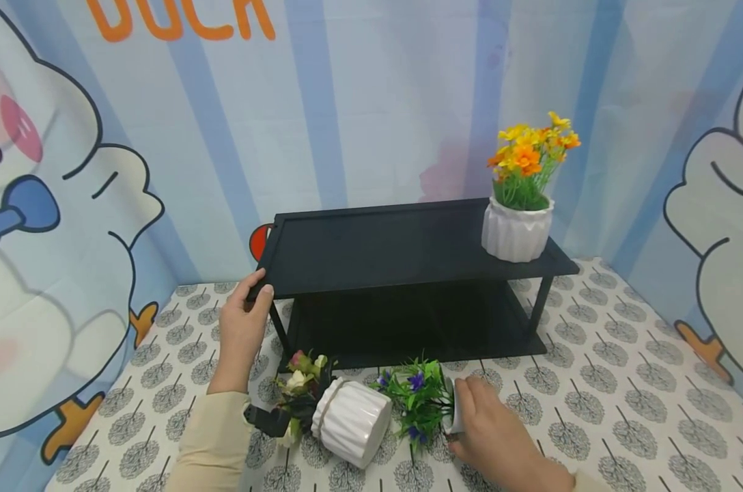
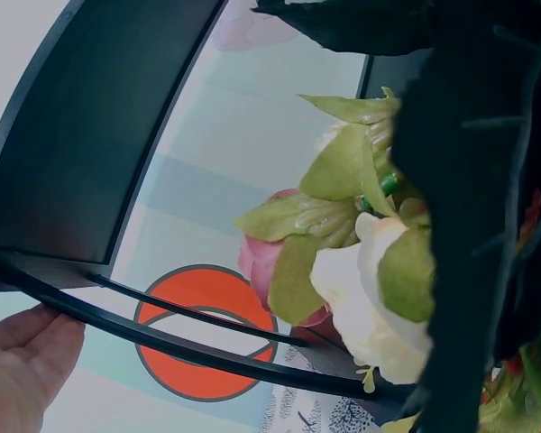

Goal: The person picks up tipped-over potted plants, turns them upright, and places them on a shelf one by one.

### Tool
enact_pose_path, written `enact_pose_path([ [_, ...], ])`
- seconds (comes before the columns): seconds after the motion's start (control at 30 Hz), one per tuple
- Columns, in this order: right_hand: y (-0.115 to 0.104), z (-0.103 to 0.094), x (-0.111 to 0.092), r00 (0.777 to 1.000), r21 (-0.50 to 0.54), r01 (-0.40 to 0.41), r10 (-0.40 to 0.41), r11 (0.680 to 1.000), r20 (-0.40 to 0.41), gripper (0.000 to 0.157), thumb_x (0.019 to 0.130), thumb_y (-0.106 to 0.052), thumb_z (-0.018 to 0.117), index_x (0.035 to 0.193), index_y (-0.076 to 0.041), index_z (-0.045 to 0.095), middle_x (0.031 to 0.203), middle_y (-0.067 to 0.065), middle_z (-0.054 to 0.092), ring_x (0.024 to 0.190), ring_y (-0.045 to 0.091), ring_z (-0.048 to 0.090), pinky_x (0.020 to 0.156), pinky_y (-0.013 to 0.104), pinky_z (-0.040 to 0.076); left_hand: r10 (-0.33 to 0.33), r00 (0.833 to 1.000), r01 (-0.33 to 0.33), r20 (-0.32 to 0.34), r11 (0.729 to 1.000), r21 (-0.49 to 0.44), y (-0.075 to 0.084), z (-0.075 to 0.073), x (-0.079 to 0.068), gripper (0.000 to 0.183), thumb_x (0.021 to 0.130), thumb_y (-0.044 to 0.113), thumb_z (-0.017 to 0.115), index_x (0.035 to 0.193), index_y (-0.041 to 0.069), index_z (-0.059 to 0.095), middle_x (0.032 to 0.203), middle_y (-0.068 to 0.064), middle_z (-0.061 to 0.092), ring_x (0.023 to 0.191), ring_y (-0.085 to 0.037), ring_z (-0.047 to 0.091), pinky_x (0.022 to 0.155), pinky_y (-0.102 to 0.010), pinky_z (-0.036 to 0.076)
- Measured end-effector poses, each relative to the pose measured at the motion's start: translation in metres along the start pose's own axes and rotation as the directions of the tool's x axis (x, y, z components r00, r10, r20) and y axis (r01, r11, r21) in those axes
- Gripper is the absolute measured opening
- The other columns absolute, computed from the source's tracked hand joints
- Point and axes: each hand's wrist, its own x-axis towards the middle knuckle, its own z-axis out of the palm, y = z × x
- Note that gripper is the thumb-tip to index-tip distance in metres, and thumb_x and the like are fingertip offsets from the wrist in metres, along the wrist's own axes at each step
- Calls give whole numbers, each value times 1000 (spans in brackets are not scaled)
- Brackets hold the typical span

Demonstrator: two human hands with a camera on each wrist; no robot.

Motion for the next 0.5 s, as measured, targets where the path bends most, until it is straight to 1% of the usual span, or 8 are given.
enact_pose_path([
  [0.07,0,2,0,999,-44,28,-30,999,-37,84,45,-27,86,111,13,51,103,23,54,97,36,56,82,39,50,-1,1000,1,0,1000,4,0,0,0,47,94,42,49,138,24,46,142,-8,42,119,-29,51,91,-47,42],
  [0.17,0,4,0,998,-70,40,-43,997,-51,82,46,-25,83,110,13,50,103,24,53,97,37,55,85,40,49,-4,1000,4,-2,1000,7,0,1,0,48,94,43,48,138,25,46,141,-8,42,118,-29,51,91,-47,42],
  [0.33,-1,5,1,1000,-67,27,-28,997,-13,76,52,-23,81,111,14,50,102,24,53,96,37,55,87,41,48,1,1000,-1,-6,1000,6,0,1,0,47,94,43,48,138,24,46,141,-9,43,117,-29,51,88,-45,43],
  [0.5,-1,6,1,1000,-71,20,-19,997,19,73,55,-20,83,111,14,50,102,24,53,96,37,55,86,40,48,4,1000,-4,-10,1000,4,0,1,0,47,94,42,48,138,24,46,141,-9,43,117,-29,52,87,-44,43],
])
